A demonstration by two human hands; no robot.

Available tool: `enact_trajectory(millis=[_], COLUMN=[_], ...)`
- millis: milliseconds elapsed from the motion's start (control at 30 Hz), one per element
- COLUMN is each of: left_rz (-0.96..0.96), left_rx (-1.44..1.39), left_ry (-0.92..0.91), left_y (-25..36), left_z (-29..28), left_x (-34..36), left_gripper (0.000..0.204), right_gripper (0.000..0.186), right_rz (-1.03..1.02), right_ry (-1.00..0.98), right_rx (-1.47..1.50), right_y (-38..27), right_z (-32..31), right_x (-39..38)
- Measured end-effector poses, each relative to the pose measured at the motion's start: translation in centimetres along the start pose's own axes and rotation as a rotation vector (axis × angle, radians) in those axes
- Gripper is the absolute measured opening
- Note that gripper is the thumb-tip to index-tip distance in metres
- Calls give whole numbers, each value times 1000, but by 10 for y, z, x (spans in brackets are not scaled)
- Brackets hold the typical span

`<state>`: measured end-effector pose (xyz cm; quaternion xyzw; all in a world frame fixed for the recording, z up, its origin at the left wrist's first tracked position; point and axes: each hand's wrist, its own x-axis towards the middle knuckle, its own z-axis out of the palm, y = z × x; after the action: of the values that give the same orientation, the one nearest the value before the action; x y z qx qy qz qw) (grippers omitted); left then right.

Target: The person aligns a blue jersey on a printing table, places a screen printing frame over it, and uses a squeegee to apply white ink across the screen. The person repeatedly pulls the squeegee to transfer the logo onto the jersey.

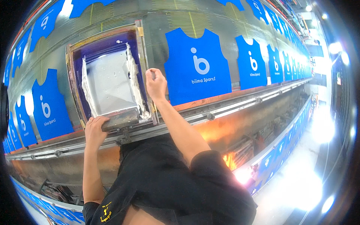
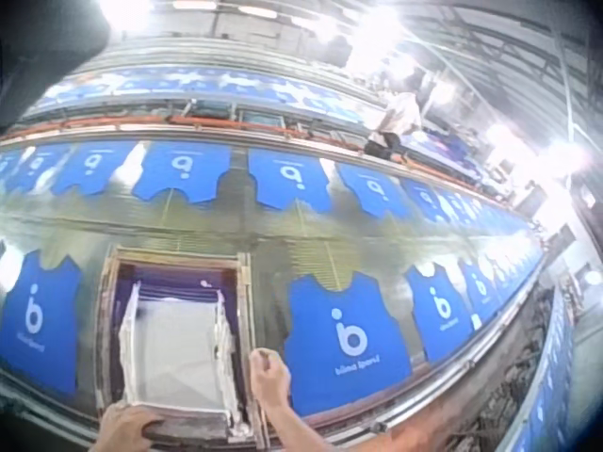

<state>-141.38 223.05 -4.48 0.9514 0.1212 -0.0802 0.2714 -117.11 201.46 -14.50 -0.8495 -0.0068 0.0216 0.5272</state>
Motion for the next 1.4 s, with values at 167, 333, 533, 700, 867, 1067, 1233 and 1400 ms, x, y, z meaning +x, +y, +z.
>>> enact_trajectory(millis=[167,333,533,700,867,1067,1233,1400], left_rz=[74,190,260,297,307,189,123,110], left_rx=[-15,126,189,201,270,245,316,331], left_ry=[-1,152,129,151,101,-27,-66,-51], left_y=[-53,-65,-73,-105,-130,-143,-138,-139], left_z=[-27,-18,-36,-77,-111,-118,-117,-115], left_x=[-5,-10,-7,104,220,271,278,280], left_gripper=[44,45,36,21,25,36,40,41], right_gripper=[29,29,35,29,29,46,49,36], right_rz=[132,71,-52,22,148,-193,-778,-553], right_ry=[-27,-70,-102,-49,-65,87,-252,-532], right_rx=[-96,-223,-267,-291,-246,-522,-598,-739], right_y=[-29,-21,-18,-24,-22,-61,-139,-156], right_z=[52,57,56,56,52,61,124,169], right_x=[-16,-14,-16,-14,-17,4,89,107])
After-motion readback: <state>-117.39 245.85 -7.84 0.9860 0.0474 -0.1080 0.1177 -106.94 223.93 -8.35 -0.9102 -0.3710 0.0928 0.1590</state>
